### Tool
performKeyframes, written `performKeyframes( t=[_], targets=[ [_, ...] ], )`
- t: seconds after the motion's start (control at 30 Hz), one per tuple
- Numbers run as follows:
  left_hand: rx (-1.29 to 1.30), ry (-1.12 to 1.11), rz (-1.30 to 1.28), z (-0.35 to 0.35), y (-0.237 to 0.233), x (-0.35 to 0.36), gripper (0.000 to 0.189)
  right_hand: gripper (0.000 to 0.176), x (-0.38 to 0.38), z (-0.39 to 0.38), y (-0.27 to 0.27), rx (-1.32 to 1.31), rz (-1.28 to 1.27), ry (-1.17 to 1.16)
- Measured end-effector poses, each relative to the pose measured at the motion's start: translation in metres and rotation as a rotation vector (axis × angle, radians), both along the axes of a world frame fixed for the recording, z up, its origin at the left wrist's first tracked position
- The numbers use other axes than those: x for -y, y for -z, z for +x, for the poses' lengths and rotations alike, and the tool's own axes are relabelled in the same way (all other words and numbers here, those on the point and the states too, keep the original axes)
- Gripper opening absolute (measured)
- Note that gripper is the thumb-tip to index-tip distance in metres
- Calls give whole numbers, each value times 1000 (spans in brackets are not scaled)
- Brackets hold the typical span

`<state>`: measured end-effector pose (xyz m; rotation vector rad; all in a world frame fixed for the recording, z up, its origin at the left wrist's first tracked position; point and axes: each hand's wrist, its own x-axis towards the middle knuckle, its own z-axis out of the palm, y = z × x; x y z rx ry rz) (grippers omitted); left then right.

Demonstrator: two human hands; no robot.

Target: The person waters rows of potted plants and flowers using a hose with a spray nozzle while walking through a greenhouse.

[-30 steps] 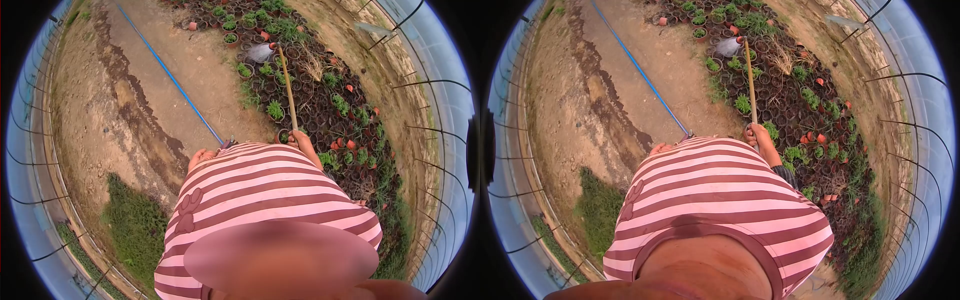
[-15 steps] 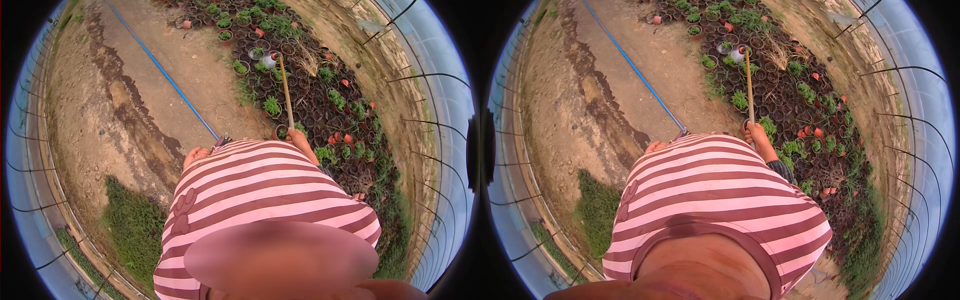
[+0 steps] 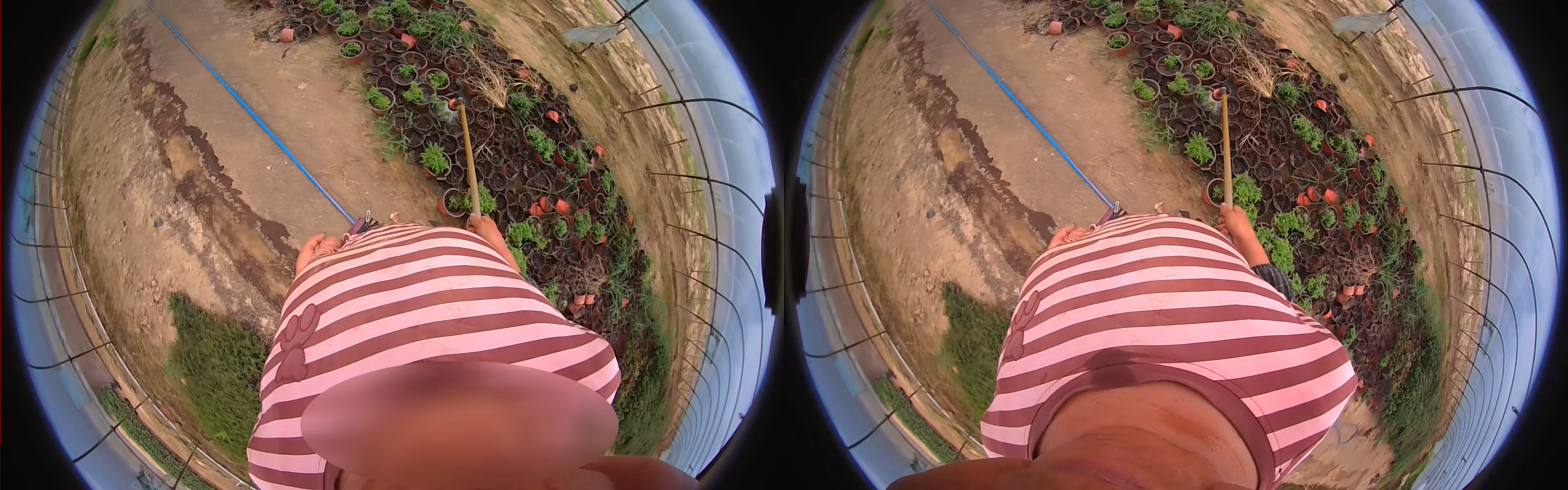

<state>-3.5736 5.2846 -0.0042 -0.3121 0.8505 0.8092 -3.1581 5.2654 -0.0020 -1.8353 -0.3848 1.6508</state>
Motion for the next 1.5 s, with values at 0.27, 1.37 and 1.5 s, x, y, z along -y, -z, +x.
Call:
performKeyframes(
  t=[0.27,1.37,1.5],
  targets=[
    [342,-84,-145,-8,-8,2,24,17,6,-12,-7,-25,46,-50],
    [606,-201,-393,-60,19,7,22,41,58,-64,-16,174,-94,-381],
    [-125,50,-159,-34,-38,-4,24,41,87,-64,-26,202,-162,-344]
  ],
)
